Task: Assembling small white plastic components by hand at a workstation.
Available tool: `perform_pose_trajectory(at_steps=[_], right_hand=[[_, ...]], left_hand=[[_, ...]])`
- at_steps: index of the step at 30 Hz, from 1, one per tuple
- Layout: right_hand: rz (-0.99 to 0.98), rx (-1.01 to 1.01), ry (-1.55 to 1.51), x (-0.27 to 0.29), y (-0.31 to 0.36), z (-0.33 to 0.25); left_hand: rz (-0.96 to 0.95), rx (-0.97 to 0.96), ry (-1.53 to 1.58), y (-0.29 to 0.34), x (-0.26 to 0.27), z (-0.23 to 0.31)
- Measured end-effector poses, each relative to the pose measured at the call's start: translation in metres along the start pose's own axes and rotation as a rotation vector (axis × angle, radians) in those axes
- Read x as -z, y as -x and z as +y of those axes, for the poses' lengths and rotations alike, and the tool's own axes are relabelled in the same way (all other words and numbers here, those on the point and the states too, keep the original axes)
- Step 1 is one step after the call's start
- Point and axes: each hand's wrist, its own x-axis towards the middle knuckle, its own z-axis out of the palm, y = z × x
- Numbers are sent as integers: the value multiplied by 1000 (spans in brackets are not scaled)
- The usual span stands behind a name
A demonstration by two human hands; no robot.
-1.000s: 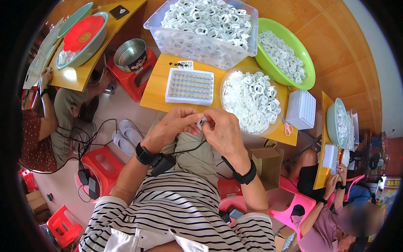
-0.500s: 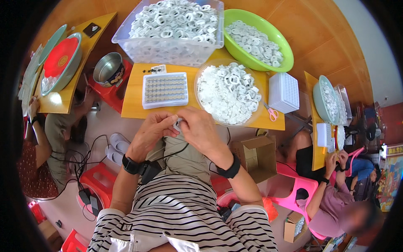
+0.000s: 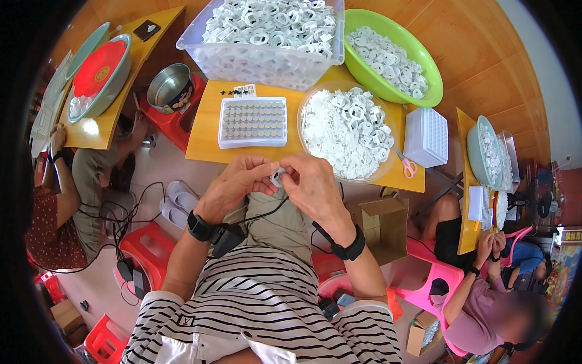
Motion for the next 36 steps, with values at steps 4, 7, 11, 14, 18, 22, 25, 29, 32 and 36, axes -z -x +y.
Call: perform_pose_trajectory(at_steps=[4, 7, 11, 14, 18, 22, 25, 29, 32, 36], right_hand=[[46, 25, 1, -4, 0, 0], [59, 55, 44, -6, 0, -1], [126, 129, 147, -14, 1, -6], [135, 136, 189, -13, 1, -11], [160, 44, -133, -8, 3, -12], [276, -120, -406, -12, 20, -2], [334, -135, -491, -15, 32, -7], [324, -145, -532, -12, 33, -21], [352, -154, -566, -15, 30, -22], [410, -147, -571, -18, 31, -28]], left_hand=[[10, -10, -11, 0, 0, -1], [31, -34, -24, 2, -3, -1], [35, -72, -9, 3, -4, 0], [67, -104, 13, 2, -2, -1], [-42, -109, 232, 4, 2, 2], [-113, -99, 385, 4, -1, 3], [-134, -106, 411, 6, -7, 6], [-100, -135, 391, 9, -17, 10], [-68, -189, 324, 13, -21, 13], [2, -215, 283, 20, -27, 20]])
